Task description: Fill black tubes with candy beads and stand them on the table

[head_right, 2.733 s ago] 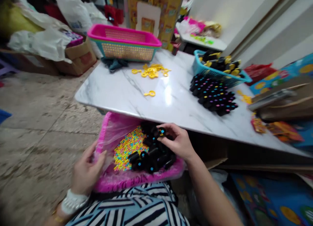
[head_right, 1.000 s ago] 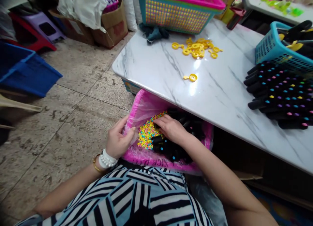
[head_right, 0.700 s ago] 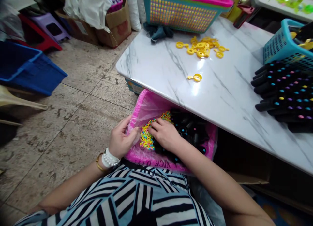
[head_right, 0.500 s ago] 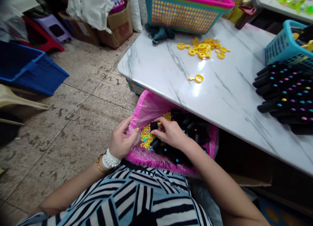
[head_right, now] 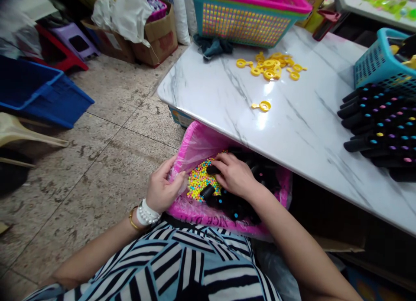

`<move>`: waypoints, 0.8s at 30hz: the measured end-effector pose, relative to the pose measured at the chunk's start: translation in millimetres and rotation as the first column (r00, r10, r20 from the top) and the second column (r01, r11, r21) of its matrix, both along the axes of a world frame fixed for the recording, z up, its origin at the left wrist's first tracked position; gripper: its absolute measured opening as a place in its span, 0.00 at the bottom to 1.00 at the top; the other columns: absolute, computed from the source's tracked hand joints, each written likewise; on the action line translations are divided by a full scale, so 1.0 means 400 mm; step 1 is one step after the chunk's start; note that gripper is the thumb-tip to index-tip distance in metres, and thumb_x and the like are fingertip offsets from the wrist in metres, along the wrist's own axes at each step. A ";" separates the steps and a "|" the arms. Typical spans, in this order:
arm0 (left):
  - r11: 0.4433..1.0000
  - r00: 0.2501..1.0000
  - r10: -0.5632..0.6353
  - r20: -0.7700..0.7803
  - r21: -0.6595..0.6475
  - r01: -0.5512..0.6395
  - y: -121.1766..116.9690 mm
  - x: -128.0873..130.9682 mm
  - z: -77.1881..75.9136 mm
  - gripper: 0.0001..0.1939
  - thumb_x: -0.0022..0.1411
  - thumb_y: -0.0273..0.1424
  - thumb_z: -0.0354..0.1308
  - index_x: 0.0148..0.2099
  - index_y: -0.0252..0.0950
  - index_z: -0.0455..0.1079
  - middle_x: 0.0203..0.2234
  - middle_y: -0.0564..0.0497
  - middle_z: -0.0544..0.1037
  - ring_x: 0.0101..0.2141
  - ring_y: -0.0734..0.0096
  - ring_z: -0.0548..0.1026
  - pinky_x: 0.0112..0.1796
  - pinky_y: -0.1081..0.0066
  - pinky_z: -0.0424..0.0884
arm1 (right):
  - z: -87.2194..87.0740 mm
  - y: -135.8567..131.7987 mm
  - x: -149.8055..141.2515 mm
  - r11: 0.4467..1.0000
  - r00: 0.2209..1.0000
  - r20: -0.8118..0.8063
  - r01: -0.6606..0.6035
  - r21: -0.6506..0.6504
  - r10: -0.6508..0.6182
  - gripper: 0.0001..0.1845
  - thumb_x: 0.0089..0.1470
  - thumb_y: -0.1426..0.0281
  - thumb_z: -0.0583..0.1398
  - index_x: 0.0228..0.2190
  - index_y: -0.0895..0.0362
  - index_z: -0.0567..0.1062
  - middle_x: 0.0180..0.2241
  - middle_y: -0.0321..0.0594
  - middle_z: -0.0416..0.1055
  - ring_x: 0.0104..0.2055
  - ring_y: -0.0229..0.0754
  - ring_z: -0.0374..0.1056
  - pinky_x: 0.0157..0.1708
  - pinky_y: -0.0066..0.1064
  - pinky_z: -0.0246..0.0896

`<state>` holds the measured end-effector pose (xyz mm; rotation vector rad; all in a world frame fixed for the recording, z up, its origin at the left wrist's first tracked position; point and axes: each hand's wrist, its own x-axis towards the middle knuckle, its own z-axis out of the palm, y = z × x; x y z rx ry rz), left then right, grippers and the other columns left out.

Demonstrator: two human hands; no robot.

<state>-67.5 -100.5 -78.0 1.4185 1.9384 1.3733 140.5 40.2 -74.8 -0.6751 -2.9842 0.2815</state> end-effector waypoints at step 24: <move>0.998 0.997 -0.068 0.041 0.009 0.068 -0.001 -0.007 0.014 0.25 0.59 0.24 0.55 0.59 0.32 0.70 0.42 0.45 0.78 0.41 0.64 0.77 0.46 0.67 0.72 | 0.058 -0.044 -0.052 0.836 0.954 -0.298 -0.140 -0.530 -0.029 0.15 0.57 0.74 0.61 0.47 0.53 0.76 0.44 0.41 0.76 0.46 0.43 0.72 0.50 0.37 0.68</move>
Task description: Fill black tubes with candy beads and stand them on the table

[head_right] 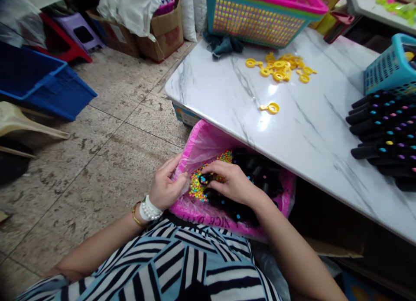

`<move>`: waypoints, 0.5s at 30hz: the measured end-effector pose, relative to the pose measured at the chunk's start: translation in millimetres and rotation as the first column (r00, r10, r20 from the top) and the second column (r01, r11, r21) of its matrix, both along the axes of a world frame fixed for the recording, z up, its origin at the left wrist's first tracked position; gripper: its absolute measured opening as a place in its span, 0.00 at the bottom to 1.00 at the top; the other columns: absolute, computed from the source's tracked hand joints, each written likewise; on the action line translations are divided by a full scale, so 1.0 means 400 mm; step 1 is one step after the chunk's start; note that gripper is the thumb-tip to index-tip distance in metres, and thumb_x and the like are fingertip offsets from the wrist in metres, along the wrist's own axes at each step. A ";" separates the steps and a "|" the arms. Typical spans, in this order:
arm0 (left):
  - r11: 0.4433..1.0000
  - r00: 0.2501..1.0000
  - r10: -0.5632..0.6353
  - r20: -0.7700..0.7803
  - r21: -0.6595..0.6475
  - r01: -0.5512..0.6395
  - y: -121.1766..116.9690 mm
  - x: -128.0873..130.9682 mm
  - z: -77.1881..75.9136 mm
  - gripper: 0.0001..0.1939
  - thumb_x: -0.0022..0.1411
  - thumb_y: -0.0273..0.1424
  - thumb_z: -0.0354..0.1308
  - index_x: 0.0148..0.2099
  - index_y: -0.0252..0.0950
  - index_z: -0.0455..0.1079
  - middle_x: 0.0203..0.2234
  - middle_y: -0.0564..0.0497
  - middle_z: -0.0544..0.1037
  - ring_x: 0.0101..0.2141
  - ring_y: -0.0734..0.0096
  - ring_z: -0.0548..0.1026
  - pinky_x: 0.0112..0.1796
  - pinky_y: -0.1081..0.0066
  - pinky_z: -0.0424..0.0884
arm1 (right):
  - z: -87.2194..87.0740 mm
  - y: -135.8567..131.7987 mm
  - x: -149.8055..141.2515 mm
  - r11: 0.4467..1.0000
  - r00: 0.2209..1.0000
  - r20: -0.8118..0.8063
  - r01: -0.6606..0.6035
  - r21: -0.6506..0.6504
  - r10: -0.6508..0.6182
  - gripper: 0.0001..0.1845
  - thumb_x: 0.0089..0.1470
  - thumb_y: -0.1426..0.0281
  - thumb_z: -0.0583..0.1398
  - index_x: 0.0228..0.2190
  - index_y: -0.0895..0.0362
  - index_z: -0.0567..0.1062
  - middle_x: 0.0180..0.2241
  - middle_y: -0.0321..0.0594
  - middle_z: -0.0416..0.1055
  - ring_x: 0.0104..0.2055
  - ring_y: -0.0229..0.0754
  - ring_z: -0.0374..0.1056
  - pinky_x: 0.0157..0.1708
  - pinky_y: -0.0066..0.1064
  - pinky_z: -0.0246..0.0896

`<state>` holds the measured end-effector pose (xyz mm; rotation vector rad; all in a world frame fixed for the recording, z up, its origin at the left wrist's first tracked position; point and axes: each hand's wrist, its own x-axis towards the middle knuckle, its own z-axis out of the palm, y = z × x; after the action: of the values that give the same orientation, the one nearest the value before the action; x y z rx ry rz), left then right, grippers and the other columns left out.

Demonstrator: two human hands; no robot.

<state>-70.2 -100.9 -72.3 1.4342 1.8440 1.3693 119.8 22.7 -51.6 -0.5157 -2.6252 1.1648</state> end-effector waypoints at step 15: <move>1.000 1.000 0.021 -0.010 0.003 -0.021 0.005 0.001 -0.005 0.22 0.62 0.27 0.55 0.58 0.31 0.72 0.42 0.44 0.79 0.43 0.63 0.78 0.46 0.67 0.73 | -0.047 0.002 -0.025 0.937 0.986 0.167 -0.077 0.341 0.020 0.18 0.53 0.80 0.59 0.45 0.57 0.75 0.44 0.47 0.74 0.46 0.48 0.68 0.46 0.39 0.67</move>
<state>-69.8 -99.0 -74.4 1.4293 1.8690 1.3775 109.7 23.5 -70.5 -0.4929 -2.9087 0.6672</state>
